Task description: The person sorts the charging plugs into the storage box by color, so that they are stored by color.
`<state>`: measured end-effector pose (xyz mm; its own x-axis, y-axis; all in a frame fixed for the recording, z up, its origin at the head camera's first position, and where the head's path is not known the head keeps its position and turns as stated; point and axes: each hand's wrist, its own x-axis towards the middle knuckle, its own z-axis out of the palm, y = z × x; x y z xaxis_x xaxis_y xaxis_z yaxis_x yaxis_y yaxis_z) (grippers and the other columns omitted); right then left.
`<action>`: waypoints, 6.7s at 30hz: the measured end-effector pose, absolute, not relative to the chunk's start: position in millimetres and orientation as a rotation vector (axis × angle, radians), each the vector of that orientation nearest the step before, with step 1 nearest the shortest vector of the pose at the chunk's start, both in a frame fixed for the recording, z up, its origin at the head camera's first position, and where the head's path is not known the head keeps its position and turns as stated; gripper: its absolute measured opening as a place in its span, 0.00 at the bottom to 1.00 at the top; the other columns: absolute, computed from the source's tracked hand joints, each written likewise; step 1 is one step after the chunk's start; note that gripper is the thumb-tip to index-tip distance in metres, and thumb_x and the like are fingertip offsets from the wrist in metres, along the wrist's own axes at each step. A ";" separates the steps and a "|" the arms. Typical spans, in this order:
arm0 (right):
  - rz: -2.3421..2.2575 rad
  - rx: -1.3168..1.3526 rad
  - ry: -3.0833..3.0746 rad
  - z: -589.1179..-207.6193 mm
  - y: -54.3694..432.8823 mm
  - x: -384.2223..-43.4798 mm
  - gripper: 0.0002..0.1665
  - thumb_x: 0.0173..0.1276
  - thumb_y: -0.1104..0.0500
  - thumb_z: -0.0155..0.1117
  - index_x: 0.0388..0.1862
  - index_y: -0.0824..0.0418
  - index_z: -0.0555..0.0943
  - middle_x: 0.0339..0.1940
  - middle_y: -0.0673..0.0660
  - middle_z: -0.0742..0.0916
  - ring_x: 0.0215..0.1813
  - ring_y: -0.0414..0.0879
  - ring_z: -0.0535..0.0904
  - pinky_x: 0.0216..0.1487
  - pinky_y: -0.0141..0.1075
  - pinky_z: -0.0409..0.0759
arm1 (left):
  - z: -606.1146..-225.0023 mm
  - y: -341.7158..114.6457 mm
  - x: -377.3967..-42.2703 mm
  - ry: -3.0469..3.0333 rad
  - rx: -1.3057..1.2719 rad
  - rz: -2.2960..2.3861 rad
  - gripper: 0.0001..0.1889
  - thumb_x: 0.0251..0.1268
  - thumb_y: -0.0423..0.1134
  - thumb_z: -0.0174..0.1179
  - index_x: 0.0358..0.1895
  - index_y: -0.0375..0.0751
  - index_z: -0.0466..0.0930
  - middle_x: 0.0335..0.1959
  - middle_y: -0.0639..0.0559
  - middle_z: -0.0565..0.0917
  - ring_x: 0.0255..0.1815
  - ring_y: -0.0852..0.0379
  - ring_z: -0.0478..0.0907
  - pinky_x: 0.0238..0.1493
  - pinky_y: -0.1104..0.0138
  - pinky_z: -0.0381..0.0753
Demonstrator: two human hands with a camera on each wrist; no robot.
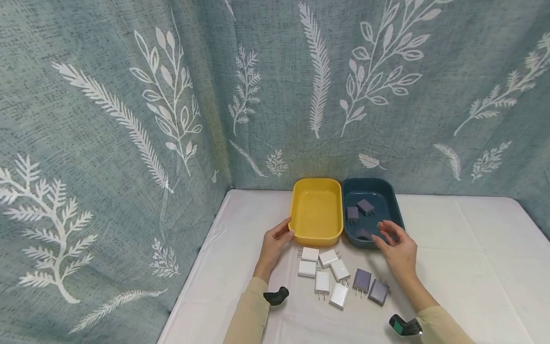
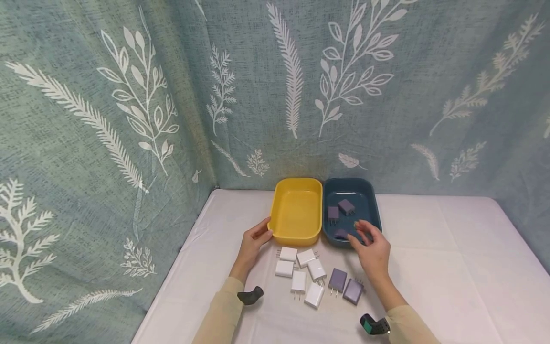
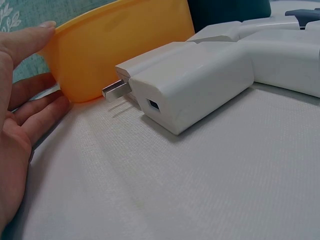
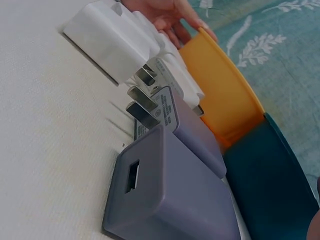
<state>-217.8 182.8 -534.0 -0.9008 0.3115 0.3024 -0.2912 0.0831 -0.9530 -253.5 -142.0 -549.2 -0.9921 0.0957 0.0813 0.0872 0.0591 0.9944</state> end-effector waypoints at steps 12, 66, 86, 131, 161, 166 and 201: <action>1.854 -0.068 -1.945 -538.6 184.3 -213.0 0.26 0.52 0.80 0.69 0.52 0.80 0.76 0.40 0.39 0.86 0.45 0.28 0.83 0.51 0.25 0.81 | -547.5 -142.4 -252.1 2.288 0.182 2.125 0.25 0.65 0.37 0.63 0.66 0.41 0.73 0.67 0.42 0.74 0.68 0.47 0.73 0.62 0.74 0.76; 1.900 0.018 -2.009 -546.8 188.9 -189.7 0.27 0.53 0.78 0.70 0.53 0.79 0.76 0.42 0.42 0.87 0.46 0.32 0.85 0.51 0.25 0.82 | -577.4 -141.4 -264.5 2.350 0.172 2.138 0.25 0.66 0.41 0.63 0.66 0.46 0.74 0.68 0.47 0.75 0.68 0.49 0.73 0.64 0.72 0.75; 1.903 0.050 -2.113 -555.4 182.8 -177.0 0.26 0.54 0.75 0.71 0.54 0.76 0.77 0.42 0.39 0.86 0.45 0.32 0.85 0.50 0.25 0.82 | -556.2 -143.7 -256.7 2.288 0.253 2.121 0.27 0.67 0.36 0.61 0.68 0.35 0.69 0.70 0.39 0.70 0.69 0.43 0.70 0.62 0.74 0.75; 1.822 0.179 -2.391 -572.3 186.3 -165.2 0.30 0.51 0.68 0.76 0.54 0.73 0.78 0.50 0.70 0.85 0.46 0.31 0.84 0.50 0.27 0.84 | -546.1 -141.5 -251.6 2.308 0.188 2.102 0.26 0.66 0.36 0.62 0.67 0.40 0.72 0.68 0.42 0.74 0.68 0.47 0.73 0.62 0.74 0.76; 1.724 0.530 -2.524 -582.2 196.6 -168.4 0.38 0.42 0.63 0.82 0.55 0.68 0.79 0.47 0.63 0.87 0.47 0.30 0.82 0.50 0.26 0.83 | -546.8 -143.0 -252.0 2.300 0.204 2.102 0.26 0.67 0.36 0.61 0.68 0.37 0.70 0.69 0.40 0.72 0.69 0.45 0.72 0.61 0.74 0.76; 1.730 0.521 -2.540 -580.7 196.4 -167.9 0.35 0.44 0.64 0.81 0.54 0.68 0.79 0.47 0.63 0.87 0.45 0.31 0.83 0.48 0.25 0.84 | -546.8 -142.4 -252.2 2.289 0.201 2.114 0.26 0.67 0.35 0.61 0.68 0.37 0.70 0.69 0.40 0.72 0.69 0.44 0.71 0.61 0.74 0.76; 1.741 0.454 -2.558 -573.2 193.0 -172.8 0.34 0.48 0.63 0.80 0.55 0.70 0.79 0.49 0.67 0.86 0.46 0.36 0.86 0.50 0.30 0.85 | -546.5 -141.5 -250.9 2.299 0.201 2.115 0.26 0.66 0.37 0.63 0.67 0.39 0.72 0.68 0.43 0.73 0.69 0.48 0.72 0.63 0.73 0.75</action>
<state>-172.8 193.0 -573.2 -0.9577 -0.2296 0.1733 -0.2454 0.3381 -0.9086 -250.9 -141.5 -546.5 -0.9917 0.1016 0.0787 0.0869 0.0787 0.9931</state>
